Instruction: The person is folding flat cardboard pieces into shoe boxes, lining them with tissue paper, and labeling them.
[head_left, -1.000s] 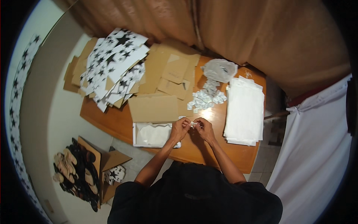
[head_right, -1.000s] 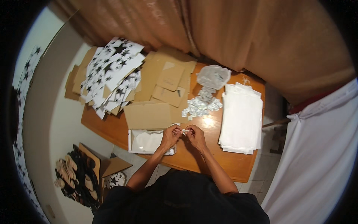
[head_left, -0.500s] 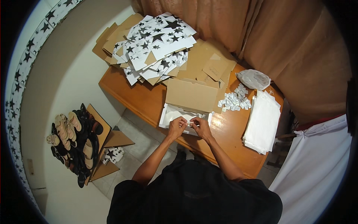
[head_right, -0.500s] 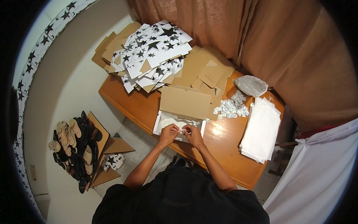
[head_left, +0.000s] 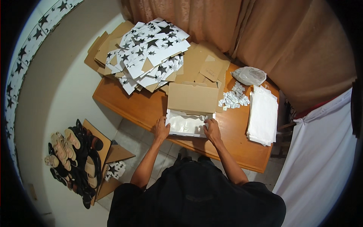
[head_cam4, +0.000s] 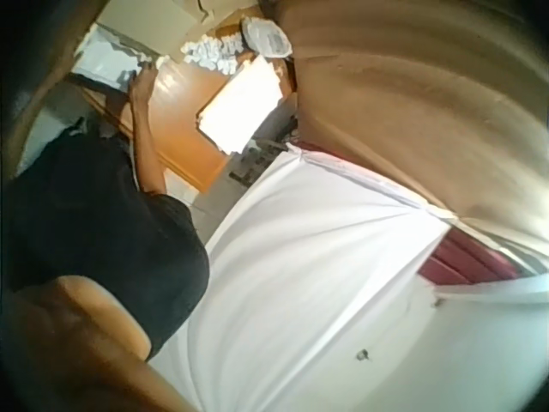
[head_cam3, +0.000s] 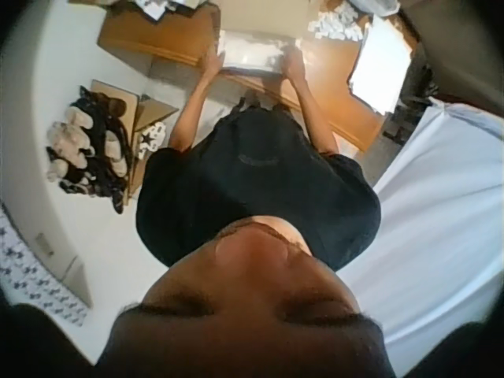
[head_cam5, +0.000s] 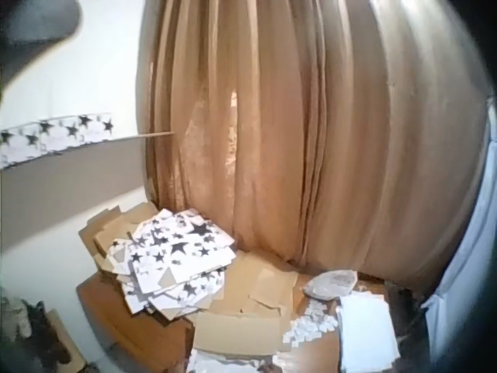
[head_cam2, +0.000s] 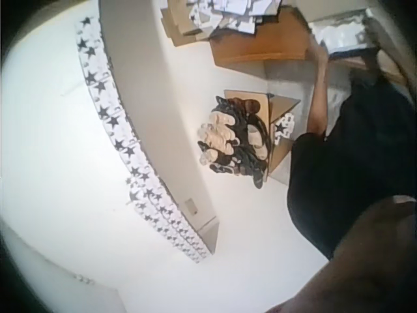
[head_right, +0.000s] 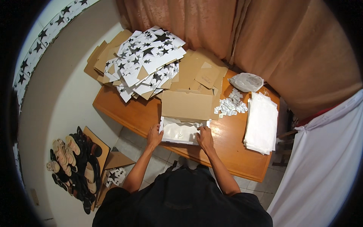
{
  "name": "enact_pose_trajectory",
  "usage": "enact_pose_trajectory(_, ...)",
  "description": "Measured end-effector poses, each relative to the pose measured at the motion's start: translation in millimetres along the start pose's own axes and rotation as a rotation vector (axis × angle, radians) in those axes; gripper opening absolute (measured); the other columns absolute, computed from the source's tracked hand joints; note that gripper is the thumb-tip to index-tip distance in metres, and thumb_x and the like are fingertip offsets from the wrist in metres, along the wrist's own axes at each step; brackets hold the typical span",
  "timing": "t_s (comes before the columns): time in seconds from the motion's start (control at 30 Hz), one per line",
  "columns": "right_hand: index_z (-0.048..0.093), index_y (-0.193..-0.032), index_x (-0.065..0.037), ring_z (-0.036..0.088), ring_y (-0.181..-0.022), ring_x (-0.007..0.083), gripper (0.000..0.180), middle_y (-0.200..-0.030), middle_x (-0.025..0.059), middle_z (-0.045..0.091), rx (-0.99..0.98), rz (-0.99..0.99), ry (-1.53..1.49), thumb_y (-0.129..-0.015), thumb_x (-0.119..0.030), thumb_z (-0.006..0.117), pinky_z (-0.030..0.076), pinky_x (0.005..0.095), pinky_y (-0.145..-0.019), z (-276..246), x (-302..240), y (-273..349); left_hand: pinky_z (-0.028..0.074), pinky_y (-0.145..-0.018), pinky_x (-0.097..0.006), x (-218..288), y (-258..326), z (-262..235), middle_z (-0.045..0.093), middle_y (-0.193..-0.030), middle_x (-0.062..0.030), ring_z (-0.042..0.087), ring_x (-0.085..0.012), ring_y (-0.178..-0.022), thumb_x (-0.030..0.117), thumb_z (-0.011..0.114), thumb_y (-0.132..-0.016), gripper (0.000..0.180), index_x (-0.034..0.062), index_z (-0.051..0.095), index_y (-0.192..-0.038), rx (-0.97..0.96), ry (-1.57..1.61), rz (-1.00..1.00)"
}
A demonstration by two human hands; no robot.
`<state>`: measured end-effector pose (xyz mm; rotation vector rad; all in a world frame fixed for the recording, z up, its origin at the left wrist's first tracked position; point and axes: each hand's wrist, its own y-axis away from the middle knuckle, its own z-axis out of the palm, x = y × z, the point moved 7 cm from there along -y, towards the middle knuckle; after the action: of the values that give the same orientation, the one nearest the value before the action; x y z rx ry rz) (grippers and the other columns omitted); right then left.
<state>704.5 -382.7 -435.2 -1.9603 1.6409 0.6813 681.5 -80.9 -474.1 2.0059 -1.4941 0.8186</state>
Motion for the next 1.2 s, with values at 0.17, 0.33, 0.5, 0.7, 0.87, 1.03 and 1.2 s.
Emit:
enact_pose_trajectory(0.17, 0.067, -0.11, 0.0, 0.059, -0.108, 0.0396, 0.026, -0.108, 0.0216, 0.063, 0.041, -0.026, 0.031, -0.084, -0.005, 0.069, 0.048, 0.046, -0.096, -5, 12, 0, 0.049, -0.093, -0.049, -9, 11, 19, 0.061, -0.119, -0.0187, 0.06, -0.0406, -0.112, 0.011, 0.074, -0.087, 0.041, 0.0063, 0.055, -0.122, -0.258, 0.139, -0.122)
enact_pose_trajectory(0.33, 0.066, -0.11, 0.0, 0.06, -0.104, 0.0416, 0.027, -0.105, 0.0225, 0.062, -0.064, 0.041, -0.065, -0.084, -0.005, 0.069, 0.049, 0.0463, -0.094, -15, 5, -22, 0.049, -0.092, -0.046, 40, -9, -16, 0.06, -0.118, -0.0178, 0.059, -0.0373, -0.115, 0.011, 0.074, -0.086, 0.039, 0.0048, 0.056, -0.121, -0.04, -0.098, 0.116)
enact_pose_trajectory(0.5, 0.063, -0.115, -0.001, 0.058, -0.107, 0.0411, 0.032, -0.11, 0.0217, 0.06, 0.156, -0.235, 0.074, -0.084, -0.006, 0.068, 0.049, 0.0465, -0.094, -28, -36, -97, 0.047, -0.095, -0.047, 93, -98, -33, 0.058, -0.118, -0.0182, 0.056, -0.0403, -0.113, 0.007, 0.066, -0.09, 0.039, 0.0052, 0.055, -0.127, 0.102, 0.033, 0.499)
enact_pose_trajectory(0.7, 0.049, -0.139, -0.008, 0.054, -0.122, 0.0396, 0.055, -0.132, 0.019, 0.057, 0.241, -0.27, 0.288, -0.087, -0.013, 0.067, 0.039, 0.0596, -0.106, -31, -50, -169, 0.038, -0.107, -0.053, 164, -167, 7, 0.058, -0.136, -0.0186, 0.053, -0.0365, -0.128, 0.014, 0.058, -0.097, 0.043, 0.0108, 0.051, -0.139, -0.11, -0.191, 0.518)
enact_pose_trajectory(0.87, 0.05, -0.141, -0.012, 0.056, -0.122, 0.0359, 0.048, -0.131, 0.0144, 0.06, 0.103, -0.139, 0.349, -0.094, -0.018, 0.062, 0.03, 0.0723, -0.108, -26, -60, -163, 0.032, -0.106, -0.056, 155, -155, 9, 0.064, -0.129, -0.0133, 0.057, -0.031, -0.124, 0.02, 0.052, -0.102, 0.036, 0.0133, 0.056, -0.137, -0.198, -0.262, 0.437)
enact_pose_trajectory(1.03, 0.064, -0.127, -0.014, 0.061, -0.111, 0.031, 0.033, -0.115, 0.0099, 0.066, 0.248, -0.26, 0.235, -0.094, -0.015, 0.063, 0.033, 0.0611, -0.109, -54, -72, -127, 0.038, -0.097, -0.044, 186, -108, -24, 0.068, -0.108, -0.0099, 0.063, -0.0292, -0.105, 0.015, 0.052, -0.102, 0.022, 0.0081, 0.068, -0.115, -0.061, -0.091, 0.68)
enact_pose_trajectory(1.2, 0.068, -0.116, -0.013, 0.062, -0.107, 0.0268, 0.025, -0.109, 0.0077, 0.066, 0.327, -0.358, 0.194, -0.091, -0.01, 0.066, 0.034, 0.0562, -0.107, -69, -84, -77, 0.042, -0.095, -0.045, 181, -63, -36, 0.069, -0.106, -0.0114, 0.063, -0.0311, -0.104, 0.006, 0.057, -0.095, 0.019, 0.0053, 0.068, -0.112, -0.055, -0.033, 0.709)
